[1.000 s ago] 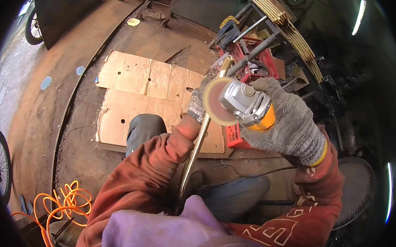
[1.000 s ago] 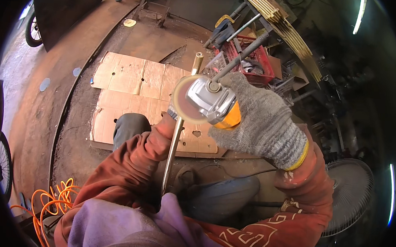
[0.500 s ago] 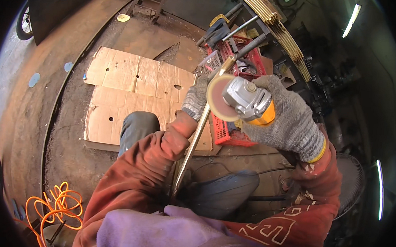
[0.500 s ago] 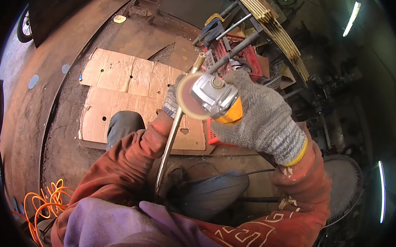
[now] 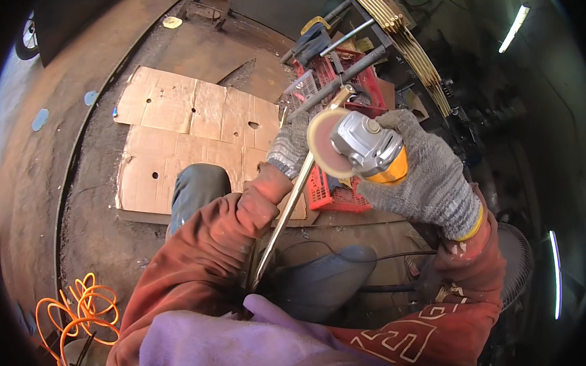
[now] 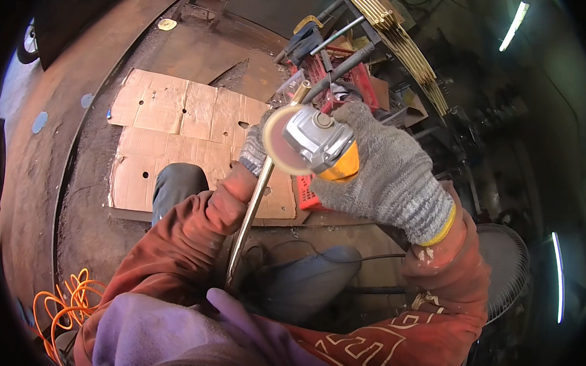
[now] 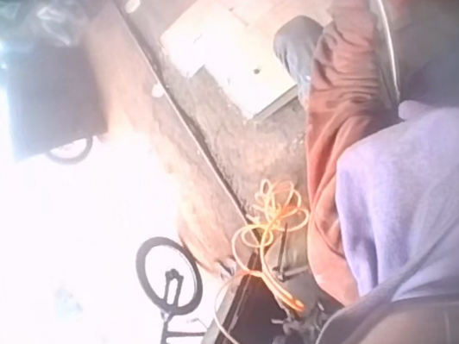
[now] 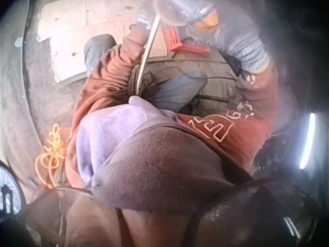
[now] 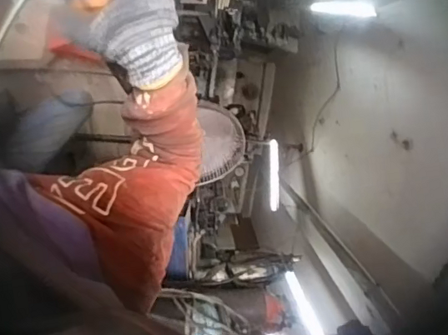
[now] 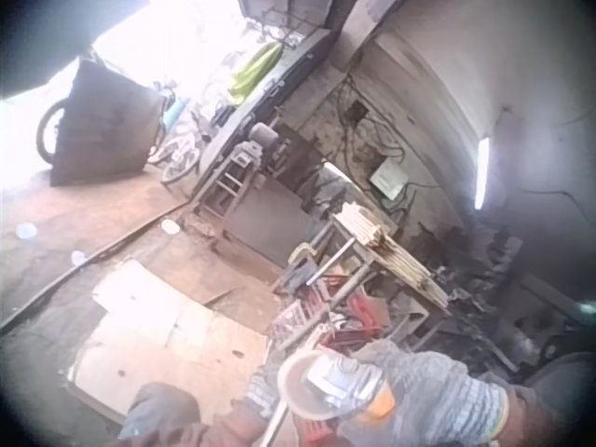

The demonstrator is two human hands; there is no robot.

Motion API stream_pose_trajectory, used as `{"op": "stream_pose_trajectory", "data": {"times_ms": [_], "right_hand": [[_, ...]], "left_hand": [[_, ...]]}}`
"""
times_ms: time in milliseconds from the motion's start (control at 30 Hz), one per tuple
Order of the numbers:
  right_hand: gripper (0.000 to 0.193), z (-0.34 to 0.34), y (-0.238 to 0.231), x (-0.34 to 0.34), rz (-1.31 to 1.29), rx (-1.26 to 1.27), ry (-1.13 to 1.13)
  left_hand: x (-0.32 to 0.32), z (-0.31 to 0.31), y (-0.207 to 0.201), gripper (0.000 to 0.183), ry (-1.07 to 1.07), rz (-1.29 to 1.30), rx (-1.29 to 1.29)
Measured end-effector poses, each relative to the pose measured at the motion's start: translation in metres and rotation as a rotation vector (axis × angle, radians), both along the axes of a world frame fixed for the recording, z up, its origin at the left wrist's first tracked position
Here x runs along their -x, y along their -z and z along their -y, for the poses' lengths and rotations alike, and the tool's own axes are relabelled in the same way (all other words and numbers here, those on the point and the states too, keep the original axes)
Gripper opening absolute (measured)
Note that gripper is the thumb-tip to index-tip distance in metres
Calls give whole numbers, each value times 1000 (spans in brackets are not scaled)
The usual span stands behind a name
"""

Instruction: The person holds a metal tubing structure and uses a power grinder to smooth its surface, rotating and moving the tubing to reach different areas.

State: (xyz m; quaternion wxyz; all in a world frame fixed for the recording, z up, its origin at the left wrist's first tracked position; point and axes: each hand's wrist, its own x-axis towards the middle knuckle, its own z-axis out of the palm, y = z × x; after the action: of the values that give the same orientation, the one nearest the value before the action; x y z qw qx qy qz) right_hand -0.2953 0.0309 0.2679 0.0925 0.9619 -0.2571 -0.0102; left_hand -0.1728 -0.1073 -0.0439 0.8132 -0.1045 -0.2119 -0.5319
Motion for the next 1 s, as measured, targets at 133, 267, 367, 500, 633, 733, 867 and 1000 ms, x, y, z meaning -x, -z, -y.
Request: {"op": "stream_pose_trajectory", "data": {"times_ms": [133, 267, 367, 500, 633, 733, 867, 1000], "right_hand": [[70, 2, -4, 10, 0, 45, 81], [73, 9, 0, 24, 22, 63, -20], [74, 6, -1, 22, 58, 56, -13], [70, 7, -1, 34, -2, 38, 164], [72, -5, -6, 18, 17, 27, 172], [72, -4, -3, 21, 10, -31, 92], [71, -2, -5, 25, 22, 14, 155], [71, -1, -1, 25, 0, -9, 159]], "left_hand": [[23, -8, -13, 32, -852, 964, -372], [40, 20, 1, 38, -868, 736, -275], [30, 45, 27, 37, -784, 750, -365], [48, 38, 17, 32, -927, 948, -412], [28, 54, 30, 33, -819, 896, -419], [30, 48, 26, 34, -658, 684, -397], [42, 19, -2, 32, -874, 843, -310], [39, -26, -36, 34, -359, 612, -140]]}}
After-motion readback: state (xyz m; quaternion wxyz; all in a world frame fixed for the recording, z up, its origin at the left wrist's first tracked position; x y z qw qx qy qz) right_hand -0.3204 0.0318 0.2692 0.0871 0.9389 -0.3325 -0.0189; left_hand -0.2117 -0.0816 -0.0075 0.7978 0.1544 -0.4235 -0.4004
